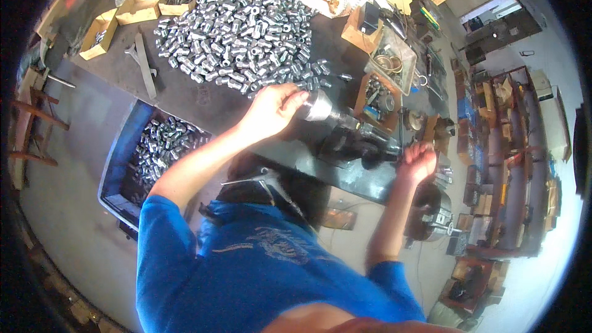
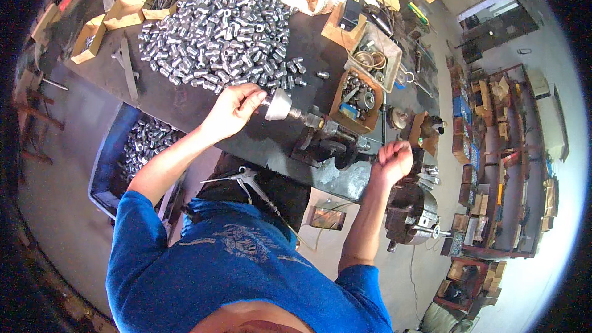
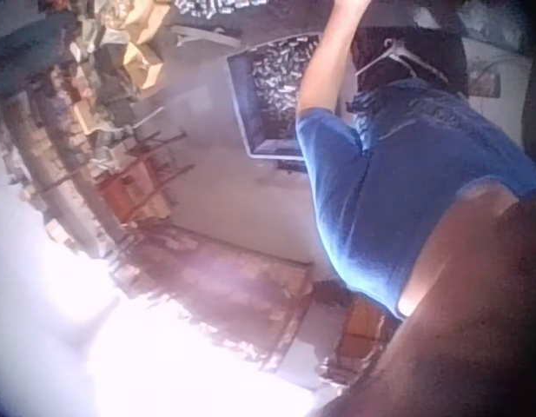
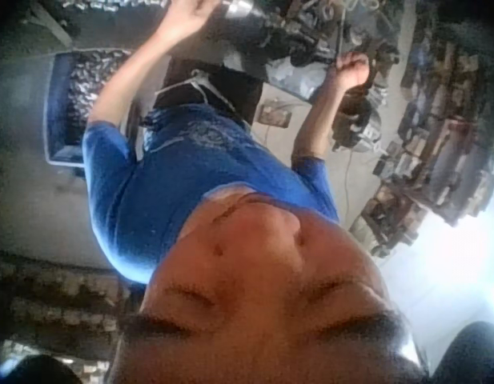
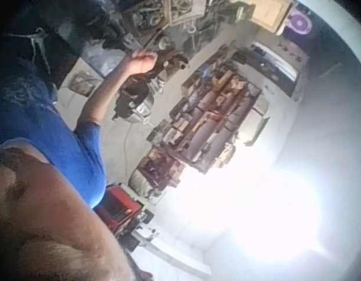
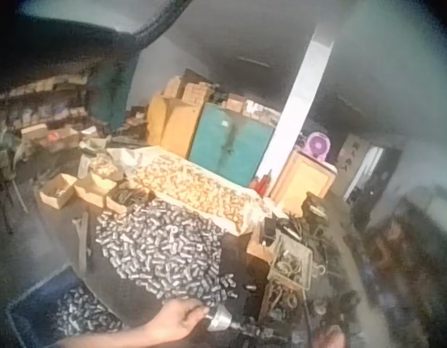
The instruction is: The person repeatedly picks small metal cylindrical parts from a pile, inserts each into a bench-mounted drill chuck, and operates the drill to process the part. The person then removes the part and places it into a blue bin below. This cycle is repeated continuously throughout the clip.
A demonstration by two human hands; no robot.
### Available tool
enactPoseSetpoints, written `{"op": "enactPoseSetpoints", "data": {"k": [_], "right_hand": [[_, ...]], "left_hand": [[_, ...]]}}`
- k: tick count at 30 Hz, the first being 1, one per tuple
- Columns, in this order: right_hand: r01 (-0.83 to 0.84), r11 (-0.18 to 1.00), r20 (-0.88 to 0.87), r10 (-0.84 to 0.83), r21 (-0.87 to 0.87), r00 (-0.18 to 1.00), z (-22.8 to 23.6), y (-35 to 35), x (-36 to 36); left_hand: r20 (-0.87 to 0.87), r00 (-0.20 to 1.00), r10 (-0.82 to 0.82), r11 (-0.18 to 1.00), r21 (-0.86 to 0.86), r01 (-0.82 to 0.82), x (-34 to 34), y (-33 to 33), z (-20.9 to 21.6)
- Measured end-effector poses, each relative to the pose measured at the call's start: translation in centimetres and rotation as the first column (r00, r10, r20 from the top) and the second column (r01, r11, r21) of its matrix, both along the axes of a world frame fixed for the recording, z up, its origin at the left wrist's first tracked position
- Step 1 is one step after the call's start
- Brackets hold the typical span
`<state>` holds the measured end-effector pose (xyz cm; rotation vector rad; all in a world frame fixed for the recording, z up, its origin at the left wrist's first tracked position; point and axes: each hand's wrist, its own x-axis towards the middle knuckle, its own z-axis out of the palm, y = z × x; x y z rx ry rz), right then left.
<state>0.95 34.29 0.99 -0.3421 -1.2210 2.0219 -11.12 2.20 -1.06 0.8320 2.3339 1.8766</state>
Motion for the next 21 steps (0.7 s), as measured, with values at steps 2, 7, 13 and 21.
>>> {"op": "enactPoseSetpoints", "data": {"k": [2,7,13,21], "right_hand": [[0.071,0.996,0.028,-0.072,0.058,0.997,0.3,0.2,-2.8],[0.122,0.703,0.043,-0.212,0.701,0.976,-7.8,4.3,-5.2],[0.209,0.966,0.248,-0.168,-0.150,0.954,-9.7,-0.9,-1.0],[0.213,0.966,0.301,-0.162,-0.146,0.940,-10.5,0.0,1.9]], "left_hand": [[-0.009,1.000,-0.024,1.000,-0.010,0.024,-0.2,-0.1,0.1],[-0.010,0.999,-0.047,0.999,-0.017,0.047,-0.3,0.8,0.0],[-0.060,0.998,0.016,1.000,0.020,-0.015,0.1,0.8,0.0],[0.031,0.999,0.010,0.996,0.084,-0.012,0.1,1.7,-0.3]]}}
